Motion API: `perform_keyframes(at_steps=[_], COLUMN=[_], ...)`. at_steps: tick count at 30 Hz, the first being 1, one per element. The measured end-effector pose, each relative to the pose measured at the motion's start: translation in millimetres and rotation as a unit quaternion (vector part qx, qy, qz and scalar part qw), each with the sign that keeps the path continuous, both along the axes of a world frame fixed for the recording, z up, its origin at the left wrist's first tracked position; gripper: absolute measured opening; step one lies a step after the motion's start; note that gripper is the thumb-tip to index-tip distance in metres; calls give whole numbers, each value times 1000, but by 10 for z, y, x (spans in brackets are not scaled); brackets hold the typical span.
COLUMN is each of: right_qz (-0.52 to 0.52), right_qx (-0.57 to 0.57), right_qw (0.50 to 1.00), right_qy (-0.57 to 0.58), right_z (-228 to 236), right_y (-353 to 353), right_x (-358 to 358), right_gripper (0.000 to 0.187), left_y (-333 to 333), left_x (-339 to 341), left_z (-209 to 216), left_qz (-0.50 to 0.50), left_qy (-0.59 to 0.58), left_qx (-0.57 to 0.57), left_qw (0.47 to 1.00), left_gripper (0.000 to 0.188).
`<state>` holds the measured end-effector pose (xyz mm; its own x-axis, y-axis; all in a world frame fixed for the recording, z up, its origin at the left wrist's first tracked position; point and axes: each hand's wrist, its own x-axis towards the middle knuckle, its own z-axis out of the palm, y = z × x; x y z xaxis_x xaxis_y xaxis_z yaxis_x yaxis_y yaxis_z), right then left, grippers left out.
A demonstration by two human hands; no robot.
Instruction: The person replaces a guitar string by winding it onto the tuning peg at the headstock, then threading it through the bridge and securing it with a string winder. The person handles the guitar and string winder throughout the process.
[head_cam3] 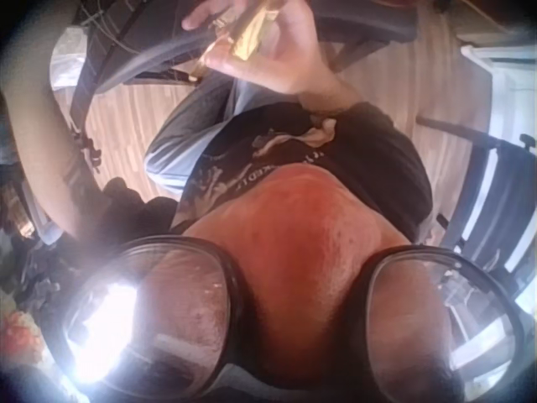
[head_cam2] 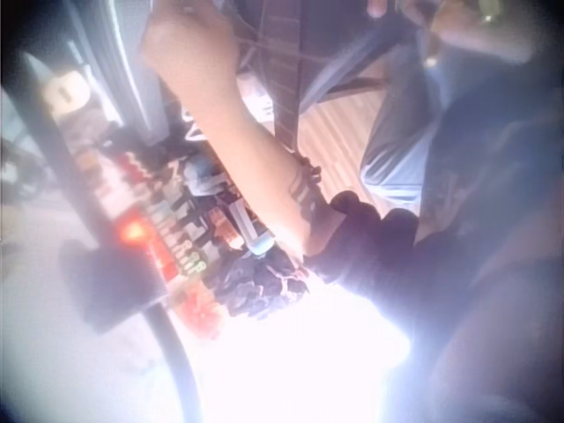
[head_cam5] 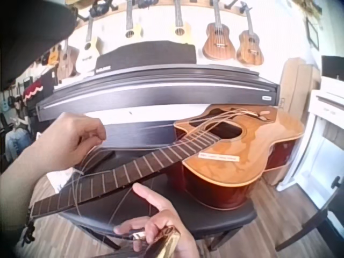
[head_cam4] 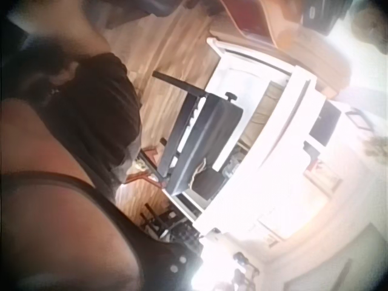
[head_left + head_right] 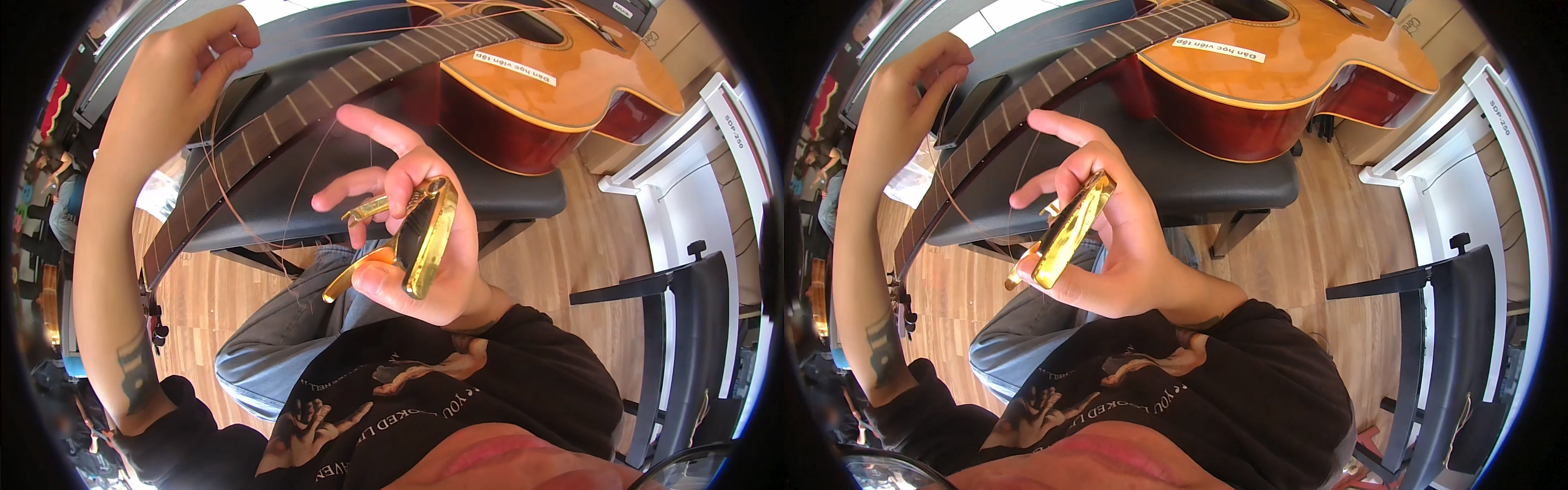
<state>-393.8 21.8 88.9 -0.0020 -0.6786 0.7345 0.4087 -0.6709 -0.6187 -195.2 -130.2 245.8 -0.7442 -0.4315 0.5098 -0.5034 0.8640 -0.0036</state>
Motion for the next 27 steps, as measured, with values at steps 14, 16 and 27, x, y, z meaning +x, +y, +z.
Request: perform_keyframes(at_steps=[14, 16, 27], right_qz=[-31, -3, 152], right_qx=[155, 145, 93], right_qw=[987, 989, 982], right_qy=[37, 33, -59], right_z=[-330, -357, -710], right_y=[115, 105, -370], right_x=[35, 110, 1192], right_gripper=[67, 65, 63], left_y=[-905, -966, -948], left_x=[180, 212, 770], left_z=[-245, -251, -120], left_qz=[66, 79, 74], left_qy=[-235, -268, -246], left_qx=[-289, -291, -190], left_qw=[926, 915, 948], left_gripper=[4, 5, 16])
